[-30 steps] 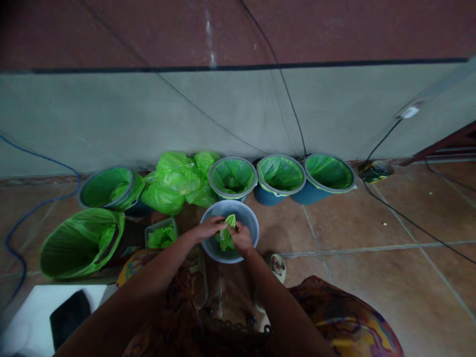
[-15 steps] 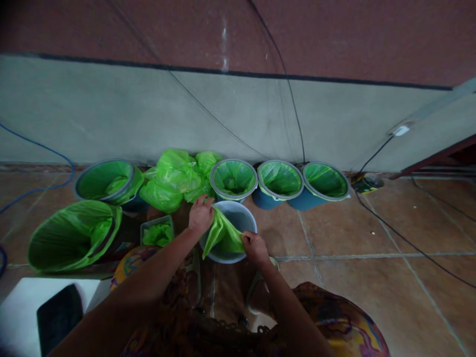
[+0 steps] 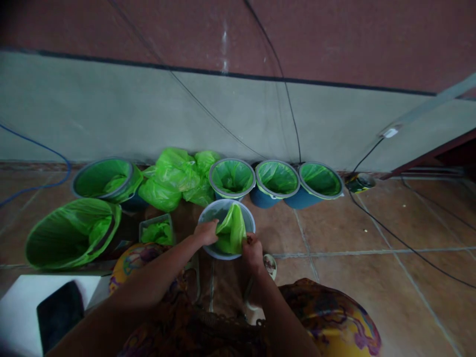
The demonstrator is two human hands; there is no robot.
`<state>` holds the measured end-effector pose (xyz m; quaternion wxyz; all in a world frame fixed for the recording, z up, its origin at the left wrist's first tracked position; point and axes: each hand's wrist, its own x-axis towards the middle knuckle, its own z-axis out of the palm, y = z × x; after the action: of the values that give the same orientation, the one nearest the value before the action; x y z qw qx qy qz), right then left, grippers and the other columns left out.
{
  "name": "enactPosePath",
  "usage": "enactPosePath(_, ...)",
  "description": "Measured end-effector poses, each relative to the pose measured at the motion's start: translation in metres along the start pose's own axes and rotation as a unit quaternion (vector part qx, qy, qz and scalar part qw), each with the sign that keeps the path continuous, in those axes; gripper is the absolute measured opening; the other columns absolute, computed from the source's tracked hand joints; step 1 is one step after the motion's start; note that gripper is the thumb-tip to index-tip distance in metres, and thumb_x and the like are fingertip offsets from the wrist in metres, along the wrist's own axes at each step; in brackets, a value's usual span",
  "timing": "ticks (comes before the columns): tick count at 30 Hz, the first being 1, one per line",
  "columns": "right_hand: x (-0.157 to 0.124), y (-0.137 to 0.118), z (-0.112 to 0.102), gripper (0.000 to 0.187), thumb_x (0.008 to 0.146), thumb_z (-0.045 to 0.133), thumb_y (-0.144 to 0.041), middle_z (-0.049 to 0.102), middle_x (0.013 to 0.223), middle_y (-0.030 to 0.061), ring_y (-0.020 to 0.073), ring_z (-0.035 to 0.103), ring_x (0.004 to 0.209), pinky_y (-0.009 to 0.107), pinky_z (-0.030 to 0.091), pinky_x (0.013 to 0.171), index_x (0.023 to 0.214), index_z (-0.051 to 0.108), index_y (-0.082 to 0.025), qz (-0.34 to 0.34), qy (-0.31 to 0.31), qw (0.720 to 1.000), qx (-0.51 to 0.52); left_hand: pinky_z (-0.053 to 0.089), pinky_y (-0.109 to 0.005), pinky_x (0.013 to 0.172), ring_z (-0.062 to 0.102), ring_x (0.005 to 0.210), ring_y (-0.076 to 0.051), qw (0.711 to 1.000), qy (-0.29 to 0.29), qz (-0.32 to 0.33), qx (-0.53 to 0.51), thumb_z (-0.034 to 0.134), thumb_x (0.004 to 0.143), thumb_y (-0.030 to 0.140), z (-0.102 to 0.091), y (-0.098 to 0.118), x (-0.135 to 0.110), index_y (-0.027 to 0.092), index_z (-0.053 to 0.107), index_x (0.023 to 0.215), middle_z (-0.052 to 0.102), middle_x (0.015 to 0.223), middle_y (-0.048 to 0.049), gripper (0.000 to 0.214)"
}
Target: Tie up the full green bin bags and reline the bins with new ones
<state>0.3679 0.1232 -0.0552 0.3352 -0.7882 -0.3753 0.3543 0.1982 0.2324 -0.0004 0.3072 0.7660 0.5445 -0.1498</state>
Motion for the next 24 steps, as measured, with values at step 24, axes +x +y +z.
enactPosePath(24, -0.021, 0.02, -0.041, 0.031, 0.073, 0.048, -0.03, 0.074, 0.087, 0.0069, 0.0186, 0.069, 0.075, 0.025, 0.053, 0.065, 0.097, 0.064, -0.017, -0.033, -0.035, 0.998, 0.034, 0.052, -0.04, 0.094, 0.069, 0.104, -0.029, 0.988, 0.13, 0.058, -0.067, 0.046, 0.082, 0.003, 0.023, 0.008, 0.03, 0.01, 0.072, 0.094, 0.073, 0.101, -0.0177, 0.03)
